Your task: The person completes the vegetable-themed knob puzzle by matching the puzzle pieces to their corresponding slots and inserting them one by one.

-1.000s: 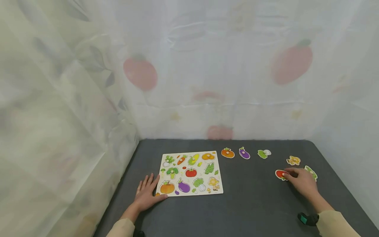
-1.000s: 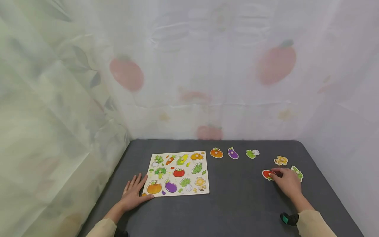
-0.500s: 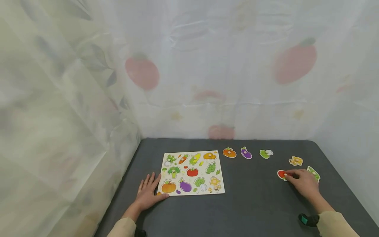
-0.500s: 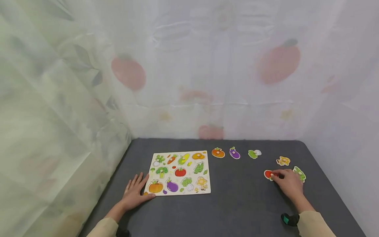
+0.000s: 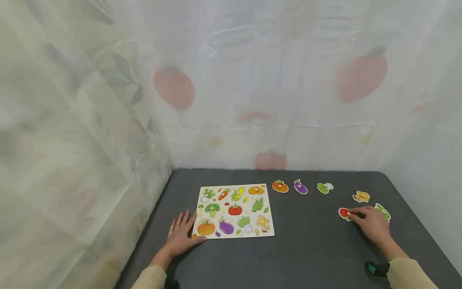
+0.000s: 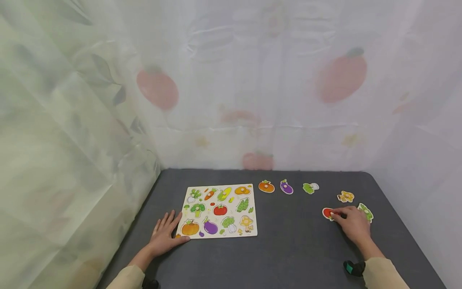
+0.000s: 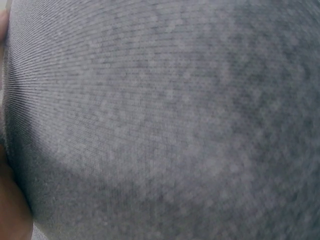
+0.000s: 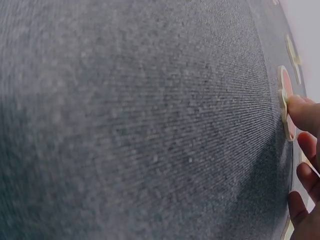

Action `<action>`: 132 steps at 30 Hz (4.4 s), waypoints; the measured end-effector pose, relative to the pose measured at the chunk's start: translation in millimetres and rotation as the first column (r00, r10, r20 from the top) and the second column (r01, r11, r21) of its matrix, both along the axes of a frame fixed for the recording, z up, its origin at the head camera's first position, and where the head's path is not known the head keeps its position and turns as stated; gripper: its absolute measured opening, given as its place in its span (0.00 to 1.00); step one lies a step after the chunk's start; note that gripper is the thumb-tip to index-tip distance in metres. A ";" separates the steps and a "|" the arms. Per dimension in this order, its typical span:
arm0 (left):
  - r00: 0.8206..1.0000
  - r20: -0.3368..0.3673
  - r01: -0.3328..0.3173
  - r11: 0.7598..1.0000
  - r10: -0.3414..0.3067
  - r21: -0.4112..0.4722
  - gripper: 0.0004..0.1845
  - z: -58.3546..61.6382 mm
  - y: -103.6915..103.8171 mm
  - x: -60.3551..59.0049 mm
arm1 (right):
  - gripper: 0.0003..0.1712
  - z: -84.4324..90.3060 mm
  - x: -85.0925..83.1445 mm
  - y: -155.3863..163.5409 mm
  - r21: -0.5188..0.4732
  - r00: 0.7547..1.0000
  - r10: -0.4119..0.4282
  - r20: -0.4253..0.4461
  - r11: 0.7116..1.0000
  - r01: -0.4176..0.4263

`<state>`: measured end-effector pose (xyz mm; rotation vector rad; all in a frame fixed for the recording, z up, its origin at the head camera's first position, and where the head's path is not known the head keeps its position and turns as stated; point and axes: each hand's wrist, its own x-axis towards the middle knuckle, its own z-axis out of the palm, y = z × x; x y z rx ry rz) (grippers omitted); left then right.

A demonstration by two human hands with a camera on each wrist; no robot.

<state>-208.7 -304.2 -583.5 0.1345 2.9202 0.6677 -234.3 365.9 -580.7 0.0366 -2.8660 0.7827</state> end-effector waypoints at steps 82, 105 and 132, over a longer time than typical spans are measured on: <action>0.997 -0.080 0.010 0.998 -0.005 0.061 0.59 -4.4 -3.2 3.2 | 0.18 10.4 -10.1 -38.6 -0.109 0.996 0.090 -0.027 0.990 -0.092; 0.998 -0.058 0.009 0.998 -0.006 0.055 0.61 -9.7 -3.3 0.8 | 0.08 28.5 -46.3 -166.7 -0.187 0.979 0.192 -0.069 0.961 -0.202; 0.995 -0.104 0.013 0.999 -0.008 0.047 0.60 -10.8 -2.1 4.3 | 0.04 21.4 -60.7 -307.1 -0.156 0.959 0.285 0.006 0.947 -0.281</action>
